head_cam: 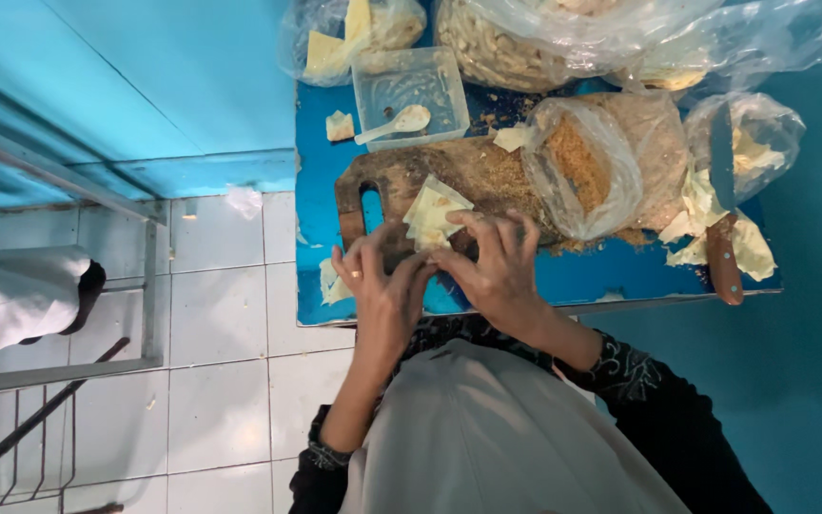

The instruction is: The person sits at a small blue table and folds thin yellow pastry sheets on a wooden board, then rolls each folded sheet into a tight stick by hand. Finished rolled sticks are placed into a large plastic bag with other completed rolls.

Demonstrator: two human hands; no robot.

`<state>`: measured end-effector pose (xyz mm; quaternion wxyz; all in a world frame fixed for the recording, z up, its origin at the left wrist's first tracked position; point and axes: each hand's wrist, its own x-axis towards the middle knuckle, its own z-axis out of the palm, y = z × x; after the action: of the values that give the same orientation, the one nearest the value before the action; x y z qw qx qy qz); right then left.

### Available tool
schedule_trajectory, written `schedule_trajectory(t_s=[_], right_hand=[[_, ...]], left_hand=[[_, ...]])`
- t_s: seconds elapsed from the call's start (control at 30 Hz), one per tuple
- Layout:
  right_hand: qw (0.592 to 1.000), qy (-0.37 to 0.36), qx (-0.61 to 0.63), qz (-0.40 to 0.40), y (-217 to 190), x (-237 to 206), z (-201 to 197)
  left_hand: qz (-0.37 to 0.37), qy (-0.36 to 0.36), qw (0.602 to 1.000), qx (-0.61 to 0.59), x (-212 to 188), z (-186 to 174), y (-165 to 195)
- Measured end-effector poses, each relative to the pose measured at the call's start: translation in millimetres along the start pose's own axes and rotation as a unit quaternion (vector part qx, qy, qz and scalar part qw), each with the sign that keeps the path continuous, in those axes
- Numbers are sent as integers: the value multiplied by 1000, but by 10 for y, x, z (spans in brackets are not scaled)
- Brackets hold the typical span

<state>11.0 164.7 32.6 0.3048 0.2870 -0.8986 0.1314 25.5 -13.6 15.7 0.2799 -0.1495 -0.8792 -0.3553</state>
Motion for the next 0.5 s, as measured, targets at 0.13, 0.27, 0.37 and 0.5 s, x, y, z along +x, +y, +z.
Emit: schedule_trajectory(t_s=[0.13,0.27,0.37,0.5], right_hand=[[999,6,40,12,112,51,-11],[993,-24,114,32,285,112,-17],[990,-19,127,49,267,74,9],[988,-33,121,85,239,48,59]], left_hand=[[-16,6,1000,21,-58,105,-16],[-18,14,1000,8,-39,151,-35],[-17,11,1000,-2,-59,132,-27],[-20,7,1000,-13,-46,137,-56]])
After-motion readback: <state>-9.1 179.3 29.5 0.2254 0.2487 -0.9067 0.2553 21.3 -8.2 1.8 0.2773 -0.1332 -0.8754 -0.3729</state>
